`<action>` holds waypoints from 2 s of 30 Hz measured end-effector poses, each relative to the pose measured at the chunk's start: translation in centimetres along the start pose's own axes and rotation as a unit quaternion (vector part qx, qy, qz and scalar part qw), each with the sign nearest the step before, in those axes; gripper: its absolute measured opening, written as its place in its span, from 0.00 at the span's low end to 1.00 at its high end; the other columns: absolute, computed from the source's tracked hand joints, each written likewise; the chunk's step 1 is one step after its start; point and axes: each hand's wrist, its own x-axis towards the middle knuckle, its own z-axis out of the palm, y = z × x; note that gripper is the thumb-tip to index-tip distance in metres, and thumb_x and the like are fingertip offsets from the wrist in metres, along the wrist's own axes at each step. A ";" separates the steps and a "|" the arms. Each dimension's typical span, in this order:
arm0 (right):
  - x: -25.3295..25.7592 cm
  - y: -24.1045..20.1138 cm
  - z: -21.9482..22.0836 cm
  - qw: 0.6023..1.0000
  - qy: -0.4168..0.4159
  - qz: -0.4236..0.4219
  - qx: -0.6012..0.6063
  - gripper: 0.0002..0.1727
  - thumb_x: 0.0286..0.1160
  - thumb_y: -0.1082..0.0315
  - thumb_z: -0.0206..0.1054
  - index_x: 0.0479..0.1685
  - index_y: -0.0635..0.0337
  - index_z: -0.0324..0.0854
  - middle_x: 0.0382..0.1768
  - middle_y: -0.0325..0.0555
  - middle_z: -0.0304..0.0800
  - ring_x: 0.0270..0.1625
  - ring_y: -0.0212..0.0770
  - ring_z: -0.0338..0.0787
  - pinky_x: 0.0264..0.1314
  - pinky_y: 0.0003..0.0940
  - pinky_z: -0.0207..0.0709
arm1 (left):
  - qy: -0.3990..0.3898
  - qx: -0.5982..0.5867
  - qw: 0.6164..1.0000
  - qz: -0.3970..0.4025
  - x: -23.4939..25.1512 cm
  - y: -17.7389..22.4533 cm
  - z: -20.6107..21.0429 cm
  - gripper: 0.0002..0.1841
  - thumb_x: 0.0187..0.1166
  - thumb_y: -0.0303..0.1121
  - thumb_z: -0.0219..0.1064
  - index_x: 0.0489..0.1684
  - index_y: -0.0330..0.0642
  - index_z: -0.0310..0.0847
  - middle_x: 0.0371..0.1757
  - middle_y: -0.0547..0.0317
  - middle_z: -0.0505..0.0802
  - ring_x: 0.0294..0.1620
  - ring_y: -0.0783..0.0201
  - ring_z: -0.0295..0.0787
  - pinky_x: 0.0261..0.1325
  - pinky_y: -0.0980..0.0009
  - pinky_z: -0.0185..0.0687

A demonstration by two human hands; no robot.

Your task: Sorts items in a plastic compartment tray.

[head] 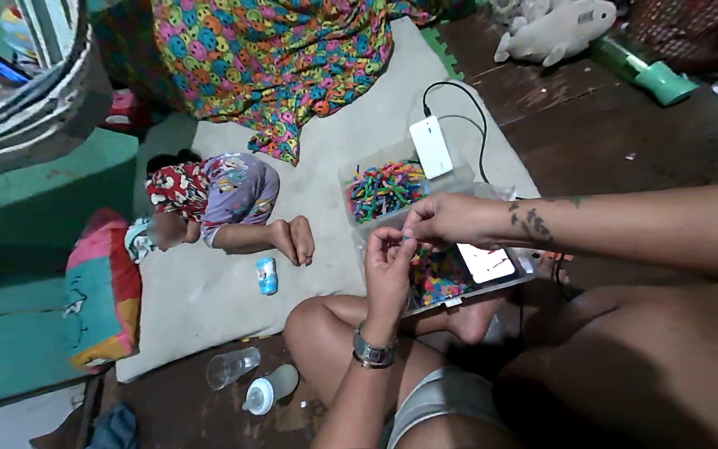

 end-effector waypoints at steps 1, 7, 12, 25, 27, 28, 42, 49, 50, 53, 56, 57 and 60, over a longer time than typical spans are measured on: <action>0.0 -0.1 0.0 1.000 -0.003 0.008 0.016 0.07 0.86 0.71 0.62 0.43 0.66 0.80 0.25 0.42 0.80 0.24 0.29 0.80 0.31 0.21 0.78 | -0.002 0.017 1.000 0.017 0.1 0.0 0.0 0.09 0.76 0.19 0.66 0.47 0.39 0.75 0.41 0.62 0.88 0.41 0.72 0.88 0.50 0.72 0.88; 0.5 0.8 -0.2 0.991 -0.053 0.037 0.121 0.07 0.89 0.66 0.61 0.46 0.61 0.77 0.29 0.41 0.81 0.25 0.29 0.82 0.29 0.20 0.79 | 0.033 0.026 0.993 0.109 0.1 -0.8 0.4 0.07 0.77 0.19 0.66 0.44 0.41 0.78 0.38 0.65 0.89 0.41 0.73 0.88 0.50 0.74 0.88; 0.4 0.8 -0.1 0.988 -0.057 0.051 0.136 0.07 0.89 0.66 0.60 0.46 0.60 0.76 0.29 0.39 0.80 0.24 0.27 0.80 0.29 0.18 0.77 | 0.038 0.026 0.989 0.142 0.1 -1.4 0.3 0.07 0.76 0.18 0.67 0.42 0.40 0.79 0.38 0.65 0.89 0.40 0.75 0.88 0.49 0.76 0.87; 1.1 0.7 0.4 0.991 -0.027 0.031 0.125 0.04 0.85 0.71 0.64 0.47 0.63 0.77 0.31 0.44 0.83 0.28 0.31 0.84 0.34 0.22 0.81 | 0.019 -0.079 0.995 0.065 -0.2 -1.7 0.1 0.07 0.73 0.17 0.69 0.37 0.41 0.81 0.41 0.61 0.90 0.43 0.70 0.90 0.51 0.71 0.90; 1.2 0.6 0.3 0.992 -0.001 0.037 0.119 0.05 0.83 0.71 0.67 0.46 0.63 0.78 0.29 0.43 0.83 0.26 0.30 0.84 0.31 0.21 0.80 | 0.018 -0.029 0.995 0.091 -0.1 -1.7 0.2 0.07 0.74 0.17 0.68 0.39 0.38 0.79 0.42 0.60 0.89 0.43 0.71 0.89 0.50 0.74 0.88; 1.2 0.5 0.4 0.993 0.009 0.036 0.115 0.05 0.82 0.71 0.67 0.46 0.64 0.79 0.28 0.43 0.83 0.25 0.30 0.83 0.31 0.20 0.79 | 0.021 0.003 0.994 0.105 -0.1 -1.7 0.2 0.07 0.74 0.17 0.67 0.40 0.37 0.78 0.43 0.60 0.88 0.43 0.72 0.88 0.50 0.75 0.88; 1.0 0.3 0.0 0.986 -0.032 0.033 0.159 0.10 0.82 0.79 0.64 0.56 0.65 0.72 0.36 0.44 0.82 0.35 0.32 0.87 0.44 0.25 0.85 | 0.083 0.016 0.977 0.194 0.1 -2.2 0.4 0.05 0.73 0.19 0.72 0.39 0.36 0.85 0.43 0.61 0.89 0.45 0.73 0.88 0.51 0.77 0.88; 0.6 -0.3 0.1 0.980 -0.090 0.074 0.163 0.03 0.91 0.69 0.56 0.48 0.58 0.72 0.33 0.39 0.83 0.31 0.27 0.86 0.39 0.20 0.84 | 0.092 0.056 0.970 0.220 0.4 -2.0 0.0 0.03 0.73 0.22 0.73 0.38 0.39 0.88 0.43 0.63 0.88 0.47 0.73 0.87 0.53 0.77 0.87; 0.6 -0.3 0.1 0.980 -0.086 0.061 0.167 0.03 0.90 0.70 0.56 0.47 0.59 0.72 0.33 0.40 0.83 0.32 0.28 0.87 0.40 0.21 0.84 | 0.090 0.053 0.970 0.221 0.5 -2.0 0.0 0.03 0.74 0.23 0.74 0.38 0.39 0.88 0.44 0.62 0.87 0.48 0.73 0.86 0.53 0.78 0.87; 0.8 0.2 0.1 0.983 -0.082 0.030 0.163 0.03 0.89 0.72 0.57 0.48 0.60 0.74 0.34 0.41 0.84 0.33 0.30 0.88 0.40 0.23 0.84 | 0.078 0.044 0.972 0.219 0.6 -2.2 0.0 0.03 0.75 0.24 0.74 0.40 0.41 0.87 0.45 0.62 0.87 0.48 0.74 0.86 0.53 0.78 0.87; 0.9 0.3 0.2 0.989 -0.058 0.003 0.139 0.02 0.88 0.74 0.58 0.47 0.62 0.75 0.30 0.39 0.81 0.29 0.28 0.84 0.37 0.20 0.82 | 0.064 0.032 0.978 0.197 0.5 -2.0 0.0 0.04 0.75 0.24 0.73 0.41 0.41 0.85 0.46 0.62 0.87 0.48 0.73 0.86 0.53 0.78 0.87; 1.0 0.4 0.2 0.991 -0.048 -0.007 0.124 0.01 0.87 0.74 0.59 0.46 0.63 0.75 0.29 0.39 0.80 0.28 0.28 0.84 0.36 0.19 0.81 | 0.061 0.019 0.982 0.179 0.5 -1.9 0.0 0.04 0.75 0.23 0.73 0.41 0.40 0.85 0.45 0.62 0.88 0.47 0.73 0.87 0.52 0.77 0.87; 1.1 0.3 0.1 0.998 -0.023 -0.037 0.044 0.04 0.87 0.73 0.60 0.47 0.65 0.77 0.29 0.40 0.80 0.29 0.27 0.83 0.38 0.21 0.81 | 0.051 -0.025 0.993 0.100 0.7 -1.2 0.0 0.04 0.75 0.21 0.70 0.39 0.40 0.84 0.42 0.62 0.90 0.42 0.72 0.88 0.48 0.75 0.88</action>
